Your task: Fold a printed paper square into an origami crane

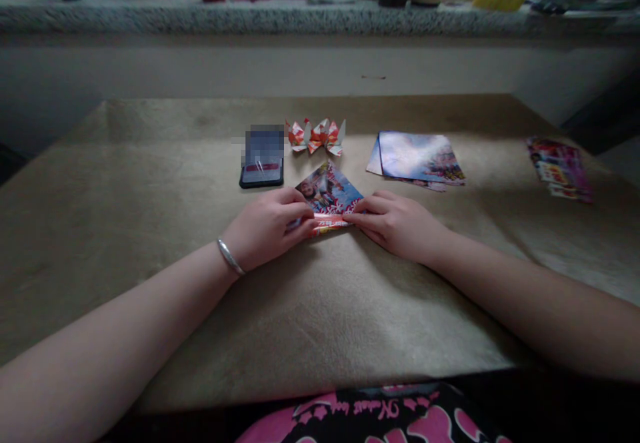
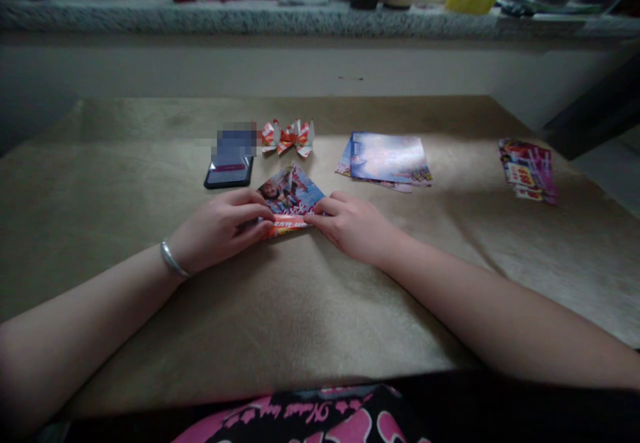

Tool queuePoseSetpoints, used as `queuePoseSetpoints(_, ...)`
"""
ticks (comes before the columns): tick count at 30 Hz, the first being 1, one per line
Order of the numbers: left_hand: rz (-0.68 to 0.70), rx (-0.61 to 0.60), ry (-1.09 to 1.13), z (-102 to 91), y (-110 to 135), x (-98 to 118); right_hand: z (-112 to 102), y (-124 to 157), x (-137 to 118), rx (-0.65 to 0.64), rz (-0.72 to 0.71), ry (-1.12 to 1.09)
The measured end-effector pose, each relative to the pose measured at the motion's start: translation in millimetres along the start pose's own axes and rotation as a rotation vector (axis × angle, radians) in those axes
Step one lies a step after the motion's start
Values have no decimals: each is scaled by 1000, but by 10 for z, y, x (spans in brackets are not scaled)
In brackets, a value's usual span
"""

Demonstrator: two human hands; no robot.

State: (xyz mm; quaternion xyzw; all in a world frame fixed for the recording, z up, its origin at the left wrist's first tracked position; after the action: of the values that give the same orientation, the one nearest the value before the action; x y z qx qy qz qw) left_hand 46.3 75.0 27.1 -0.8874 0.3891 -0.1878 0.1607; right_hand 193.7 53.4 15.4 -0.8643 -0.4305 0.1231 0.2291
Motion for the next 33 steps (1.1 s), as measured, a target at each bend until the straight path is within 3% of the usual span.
queuePoseSetpoints(4,155,-24,-94,15,21,123,-17,1,66,30,28,37)
queuePoseSetpoints(9,243,-18,-234,23,65,183,11,2,95,20,36,25)
queuePoseSetpoints(23,254,8,-356,36,79,208,8,-27,69,29,16,3)
queuePoseSetpoints(33,204,-47,-387,62,50,201,25,-37,83,26,53,32)
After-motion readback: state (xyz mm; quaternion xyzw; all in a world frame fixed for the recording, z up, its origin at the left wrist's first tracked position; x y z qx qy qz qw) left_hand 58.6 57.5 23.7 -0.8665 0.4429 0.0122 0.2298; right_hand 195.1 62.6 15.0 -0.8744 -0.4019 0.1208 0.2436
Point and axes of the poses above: each hand's wrist, its own y-axis away from the middle knuckle, its own z-axis out of the palm, x = y × z, the point moved 8 cm from there along -y, towards the middle knuckle, and after that the axes turned 9 degrees about x, right-handed, at the moved point
